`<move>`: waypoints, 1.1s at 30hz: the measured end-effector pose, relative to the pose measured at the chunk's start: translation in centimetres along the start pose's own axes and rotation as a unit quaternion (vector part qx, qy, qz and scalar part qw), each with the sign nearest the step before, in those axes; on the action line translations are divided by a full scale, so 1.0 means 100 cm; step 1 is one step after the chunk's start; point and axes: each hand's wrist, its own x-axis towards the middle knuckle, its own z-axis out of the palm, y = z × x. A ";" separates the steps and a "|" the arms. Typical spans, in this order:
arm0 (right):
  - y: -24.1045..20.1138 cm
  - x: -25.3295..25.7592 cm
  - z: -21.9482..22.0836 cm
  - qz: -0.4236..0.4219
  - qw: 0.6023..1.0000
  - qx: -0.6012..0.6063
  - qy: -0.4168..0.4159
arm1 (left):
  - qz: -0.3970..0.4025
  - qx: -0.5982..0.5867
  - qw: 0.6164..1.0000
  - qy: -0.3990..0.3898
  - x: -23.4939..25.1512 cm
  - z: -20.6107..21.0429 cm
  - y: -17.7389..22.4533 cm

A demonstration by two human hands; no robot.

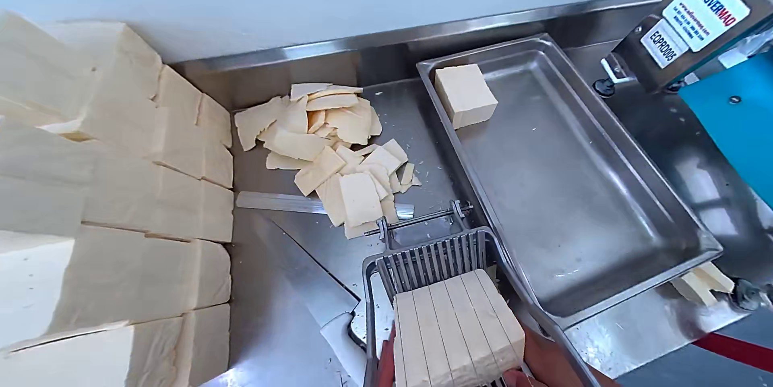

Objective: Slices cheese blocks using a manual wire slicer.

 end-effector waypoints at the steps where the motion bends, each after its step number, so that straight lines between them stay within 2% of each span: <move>1: 0.000 -0.001 0.000 -0.001 1.000 -0.005 0.001 | -0.011 0.016 1.000 -0.001 0.002 0.000 0.002; 6: 0.027 -0.006 0.010 -0.057 0.998 0.010 0.021 | 0.022 -0.012 0.999 -0.044 0.011 -0.019 -0.010; 8: 0.023 -0.002 0.008 -0.071 0.997 0.022 0.016 | 0.003 -0.008 0.999 -0.050 0.017 -0.026 0.000; 11: 0.037 0.003 0.016 -0.144 0.985 0.093 0.035 | -0.022 -0.006 0.998 -0.054 0.020 -0.029 0.006; 13: 0.009 0.005 0.007 -0.033 0.992 0.123 0.011 | -0.036 0.009 0.998 -0.046 0.021 -0.028 0.009; 14: 0.000 0.006 0.006 0.028 0.983 0.179 0.006 | -0.047 0.020 0.998 -0.046 0.021 -0.028 0.010; 16: -0.003 0.005 0.005 0.088 0.949 0.303 0.015 | -0.065 0.039 0.996 -0.051 0.022 -0.028 0.013; 18: -0.020 0.000 0.001 0.115 0.939 0.324 0.014 | -0.073 0.031 0.995 -0.064 0.022 -0.029 0.014; 21: -0.080 -0.008 0.001 0.238 0.907 0.338 0.077 | -0.044 -0.045 0.995 -0.077 0.018 -0.041 0.004; 23: -0.070 -0.036 -0.005 0.225 0.881 0.410 0.066 | -0.008 -0.112 0.994 -0.016 0.021 -0.052 -0.006; 24: -0.068 -0.048 -0.011 0.217 0.883 0.409 0.078 | 0.014 -0.125 0.992 0.021 0.026 -0.060 -0.006; 25: -0.071 -0.057 -0.020 0.215 0.901 0.356 0.124 | 0.040 -0.124 0.990 0.044 0.036 -0.067 -0.002; 27: -0.088 -0.060 -0.045 0.157 0.955 0.145 0.208 | 0.103 -0.098 0.989 0.040 0.061 -0.075 0.015; 29: -0.113 -0.049 -0.057 0.033 0.975 -0.093 0.198 | 0.174 -0.042 0.983 -0.048 0.092 -0.072 0.037; 31: -0.146 -0.026 -0.045 -0.090 0.954 -0.280 0.058 | 0.226 0.018 0.955 -0.189 0.124 -0.056 0.059; 33: -0.169 0.001 -0.021 -0.147 0.893 -0.408 -0.122 | 0.237 0.058 0.906 -0.345 0.148 -0.033 0.073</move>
